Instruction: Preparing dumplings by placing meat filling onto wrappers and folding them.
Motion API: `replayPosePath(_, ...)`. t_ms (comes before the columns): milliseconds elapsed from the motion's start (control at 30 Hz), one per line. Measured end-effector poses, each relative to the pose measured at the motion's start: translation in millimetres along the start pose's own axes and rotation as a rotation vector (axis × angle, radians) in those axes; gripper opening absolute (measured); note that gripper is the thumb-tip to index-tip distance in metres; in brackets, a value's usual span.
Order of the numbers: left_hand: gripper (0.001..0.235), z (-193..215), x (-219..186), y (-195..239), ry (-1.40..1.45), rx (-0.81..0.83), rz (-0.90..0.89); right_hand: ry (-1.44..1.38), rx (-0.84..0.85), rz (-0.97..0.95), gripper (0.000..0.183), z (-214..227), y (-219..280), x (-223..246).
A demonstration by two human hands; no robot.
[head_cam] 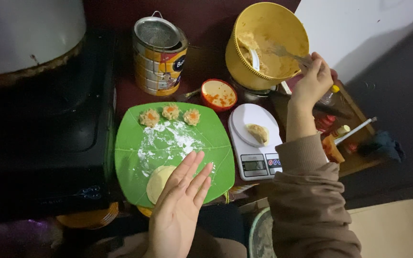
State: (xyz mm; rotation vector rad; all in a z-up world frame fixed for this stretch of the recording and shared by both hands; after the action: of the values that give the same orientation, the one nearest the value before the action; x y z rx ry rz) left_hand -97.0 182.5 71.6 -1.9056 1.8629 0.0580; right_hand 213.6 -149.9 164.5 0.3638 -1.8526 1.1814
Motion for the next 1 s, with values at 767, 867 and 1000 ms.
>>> replayPosePath(767,0.058,4,-3,-4,-0.023,-0.023,-0.005,0.584,0.363,0.378,0.03,-13,37,82)
replayPosePath(867,0.057,5,0,-6,-0.005,-0.008,-0.005,0.455,0.319,0.487,0.023,-2,34,99)
replayPosePath(1000,0.057,6,1,-7,-0.006,-0.032,0.005,0.448,0.264,0.481,0.031,3,32,108)
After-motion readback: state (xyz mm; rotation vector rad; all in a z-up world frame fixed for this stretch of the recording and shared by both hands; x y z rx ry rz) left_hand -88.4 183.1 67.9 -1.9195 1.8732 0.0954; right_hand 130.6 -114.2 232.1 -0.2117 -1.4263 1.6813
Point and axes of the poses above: each hand's wrist, its own y-axis away from the middle knuckle, its own z-axis out of the back of the hand, x = y × z, the point moved 8 cm from there along -y, towards the middle knuckle, and after that the axes turned 6 degrees about x, right-handed, at the moved point
